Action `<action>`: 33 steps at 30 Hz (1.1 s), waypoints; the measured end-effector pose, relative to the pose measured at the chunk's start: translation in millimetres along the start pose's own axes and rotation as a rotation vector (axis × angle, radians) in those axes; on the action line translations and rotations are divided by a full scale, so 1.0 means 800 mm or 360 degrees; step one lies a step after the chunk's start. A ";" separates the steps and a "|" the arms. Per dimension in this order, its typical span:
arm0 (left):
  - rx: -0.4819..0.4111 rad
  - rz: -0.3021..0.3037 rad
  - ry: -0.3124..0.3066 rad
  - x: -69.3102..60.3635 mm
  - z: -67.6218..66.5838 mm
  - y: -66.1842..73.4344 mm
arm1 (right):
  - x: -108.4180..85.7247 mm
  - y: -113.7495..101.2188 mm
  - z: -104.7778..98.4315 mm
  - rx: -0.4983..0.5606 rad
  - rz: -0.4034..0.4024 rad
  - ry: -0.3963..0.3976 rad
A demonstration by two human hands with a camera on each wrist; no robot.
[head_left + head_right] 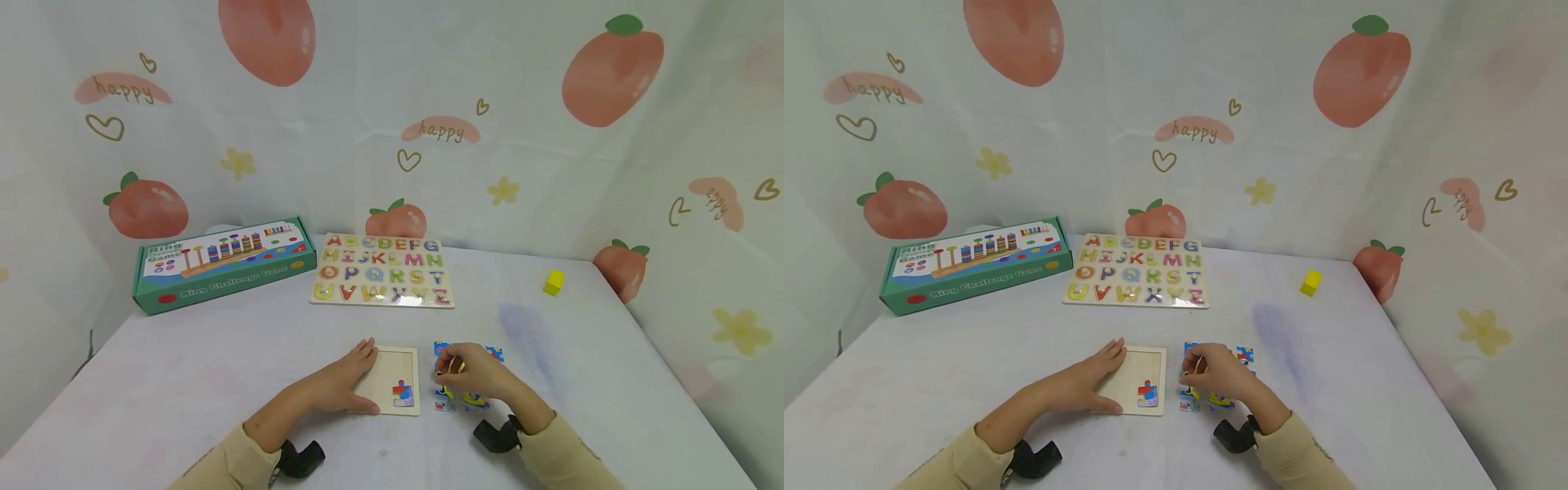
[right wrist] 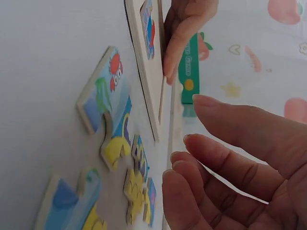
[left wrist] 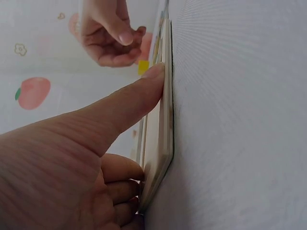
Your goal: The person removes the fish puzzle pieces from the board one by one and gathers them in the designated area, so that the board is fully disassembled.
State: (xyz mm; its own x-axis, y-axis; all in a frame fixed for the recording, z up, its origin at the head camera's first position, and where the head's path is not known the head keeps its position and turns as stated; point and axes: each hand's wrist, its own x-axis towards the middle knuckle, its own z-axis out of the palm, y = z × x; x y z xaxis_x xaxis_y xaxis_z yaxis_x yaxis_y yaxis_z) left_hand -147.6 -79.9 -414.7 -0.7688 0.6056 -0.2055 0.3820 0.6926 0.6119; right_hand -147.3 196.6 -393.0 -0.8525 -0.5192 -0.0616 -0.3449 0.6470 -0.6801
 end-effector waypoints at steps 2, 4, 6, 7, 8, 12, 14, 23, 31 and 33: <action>-0.0009 0.0003 0.0001 0.000 0.000 0.000 | 0.006 -0.002 0.003 -0.0007 -0.0016 -0.0012; -0.0012 0.0003 0.0001 0.000 0.000 0.001 | 0.012 -0.006 0.006 -0.0018 -0.0039 -0.0020; -0.0017 0.0001 0.0000 0.000 -0.001 0.001 | 0.017 -0.011 0.009 -0.0012 -0.0054 -0.0037; -0.0014 -0.0002 0.0001 0.000 0.000 0.001 | 0.020 -0.013 0.010 -0.0001 -0.0050 -0.0052; -0.0012 -0.0004 0.0001 0.000 0.000 0.000 | 0.024 -0.016 0.011 0.0005 -0.0045 -0.0066; -0.0008 -0.0004 -0.0004 0.002 0.001 -0.002 | 0.035 -0.026 0.017 0.0054 0.0011 -0.0149; -0.0010 0.0003 -0.0005 0.002 0.001 -0.002 | 0.040 -0.030 0.019 0.0055 0.0034 -0.0193; -0.0020 -0.0001 -0.0008 0.003 0.001 -0.004 | 0.049 -0.041 0.031 -0.0030 0.0088 -0.0302; -0.0024 -0.0001 -0.0006 0.001 0.001 -0.004 | 0.047 -0.043 0.036 -0.0020 0.0067 -0.0395; -0.0026 -0.0002 -0.0007 0.001 0.000 -0.003 | 0.047 -0.043 0.036 -0.0033 0.0055 -0.0420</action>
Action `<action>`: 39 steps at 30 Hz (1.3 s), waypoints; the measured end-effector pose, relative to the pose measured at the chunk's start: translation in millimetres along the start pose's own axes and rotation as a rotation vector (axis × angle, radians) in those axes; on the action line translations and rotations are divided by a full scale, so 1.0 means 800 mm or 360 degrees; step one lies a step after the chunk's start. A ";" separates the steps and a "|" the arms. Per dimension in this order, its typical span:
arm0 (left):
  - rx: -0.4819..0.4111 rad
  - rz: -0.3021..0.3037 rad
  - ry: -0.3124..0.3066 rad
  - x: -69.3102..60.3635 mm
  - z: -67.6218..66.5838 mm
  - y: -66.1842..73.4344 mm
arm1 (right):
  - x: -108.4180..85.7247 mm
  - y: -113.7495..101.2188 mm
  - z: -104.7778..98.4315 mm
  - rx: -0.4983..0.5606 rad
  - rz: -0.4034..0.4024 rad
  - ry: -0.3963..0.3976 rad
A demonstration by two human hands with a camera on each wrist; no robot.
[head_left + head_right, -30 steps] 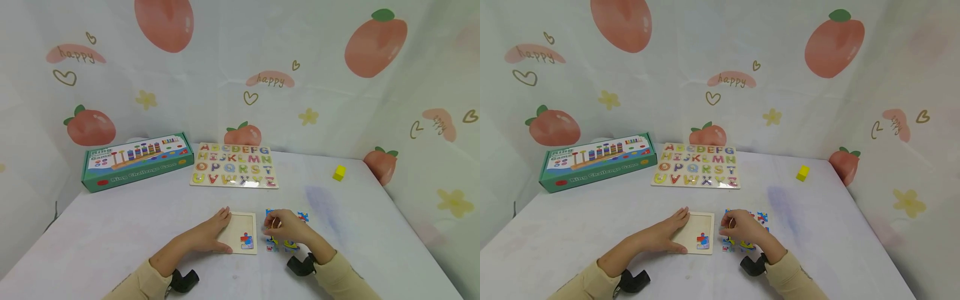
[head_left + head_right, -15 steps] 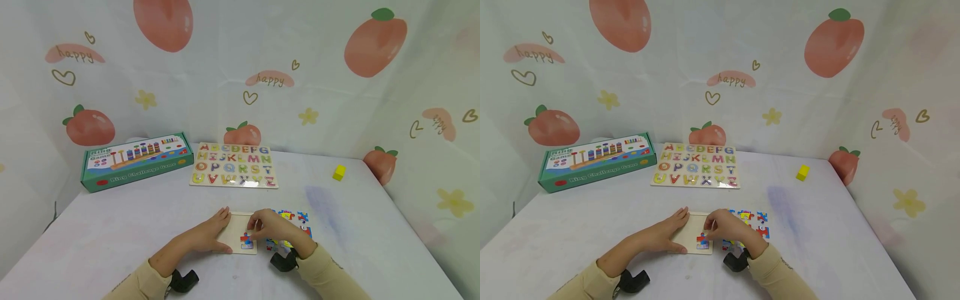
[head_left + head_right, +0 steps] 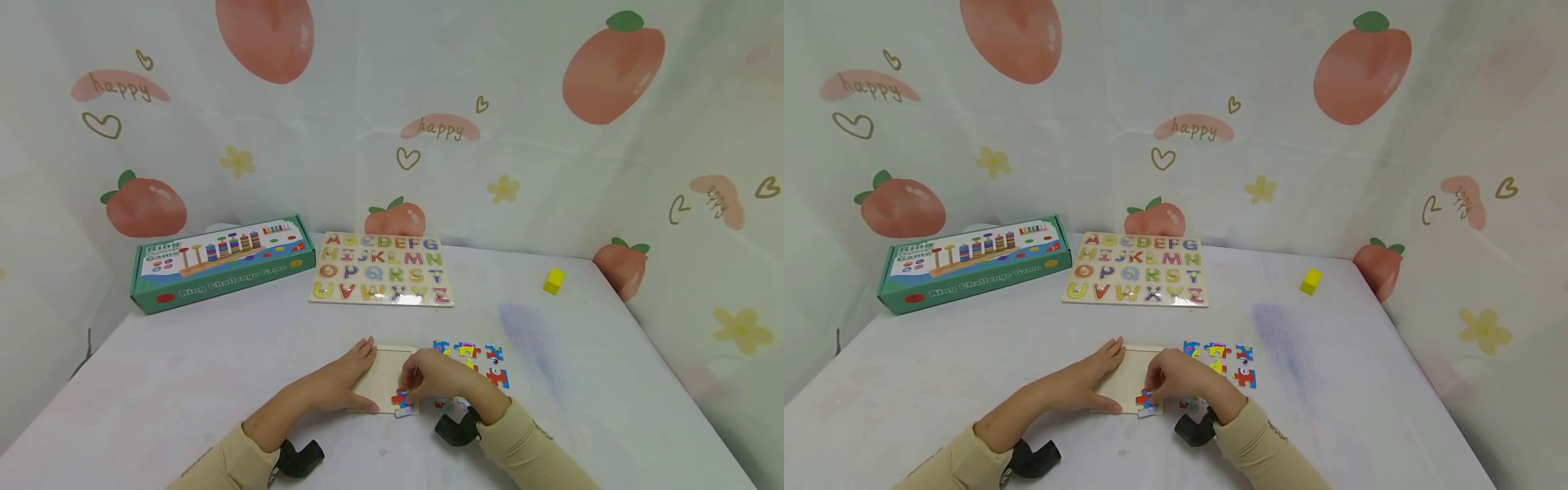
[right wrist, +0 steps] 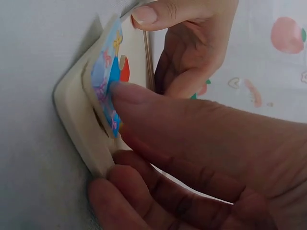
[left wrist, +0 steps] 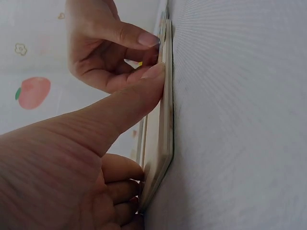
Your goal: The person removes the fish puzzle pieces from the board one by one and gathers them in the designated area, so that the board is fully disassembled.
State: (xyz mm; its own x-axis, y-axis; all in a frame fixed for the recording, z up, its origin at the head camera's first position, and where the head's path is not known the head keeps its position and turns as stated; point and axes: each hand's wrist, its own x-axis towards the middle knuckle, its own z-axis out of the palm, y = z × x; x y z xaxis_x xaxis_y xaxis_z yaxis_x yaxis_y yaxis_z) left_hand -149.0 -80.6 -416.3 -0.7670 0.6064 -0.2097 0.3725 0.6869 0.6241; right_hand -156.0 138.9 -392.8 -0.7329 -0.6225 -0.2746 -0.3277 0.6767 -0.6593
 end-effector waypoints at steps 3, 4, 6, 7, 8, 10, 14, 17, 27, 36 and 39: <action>-0.0009 -0.0001 0.0003 -0.001 -0.001 0.002 | 0.000 -0.001 0.000 -0.0015 0.0007 -0.0021; -0.0012 0.0001 0.0003 -0.002 -0.001 0.002 | 0.000 -0.001 0.000 -0.0016 0.0007 -0.0023; -0.0014 0.0006 0.0007 -0.002 -0.002 0.002 | -0.001 -0.002 0.000 -0.0005 0.0015 -0.0030; -0.0017 0.0009 0.0008 -0.002 -0.002 0.003 | -0.001 -0.002 0.000 -0.0001 0.0018 -0.0032; -0.0018 0.0011 0.0008 -0.002 -0.002 0.002 | -0.001 -0.003 0.000 0.0003 0.0021 -0.0035; -0.0022 0.0015 0.0011 -0.002 -0.002 0.002 | -0.002 -0.005 0.000 0.0017 0.0031 -0.0048; -0.0017 0.0008 0.0012 -0.002 -0.002 0.002 | -0.003 -0.007 0.000 0.0019 0.0038 -0.0076; -0.0018 0.0003 0.0010 -0.002 -0.002 0.003 | -0.003 -0.006 0.001 0.0041 -0.0002 -0.0097; 0.0016 -0.0004 -0.0003 -0.002 -0.002 0.004 | -0.012 0.008 -0.008 0.0210 -0.0103 -0.0074; 0.0030 -0.0014 -0.0001 0.000 0.000 0.003 | -0.049 0.034 -0.018 0.0315 -0.0012 0.0033; 0.0025 -0.0013 -0.0003 0.001 0.000 0.001 | -0.065 0.047 -0.023 0.0363 0.0008 0.0080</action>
State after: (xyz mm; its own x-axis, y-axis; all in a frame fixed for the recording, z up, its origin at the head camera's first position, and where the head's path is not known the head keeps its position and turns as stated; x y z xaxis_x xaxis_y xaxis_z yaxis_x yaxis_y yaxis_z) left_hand -148.9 -79.5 -415.7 -0.7692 0.6013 -0.2162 0.3741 0.6980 0.6106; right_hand -141.5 204.2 -390.3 -0.7648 -0.5952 -0.2467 -0.1851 0.5698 -0.8007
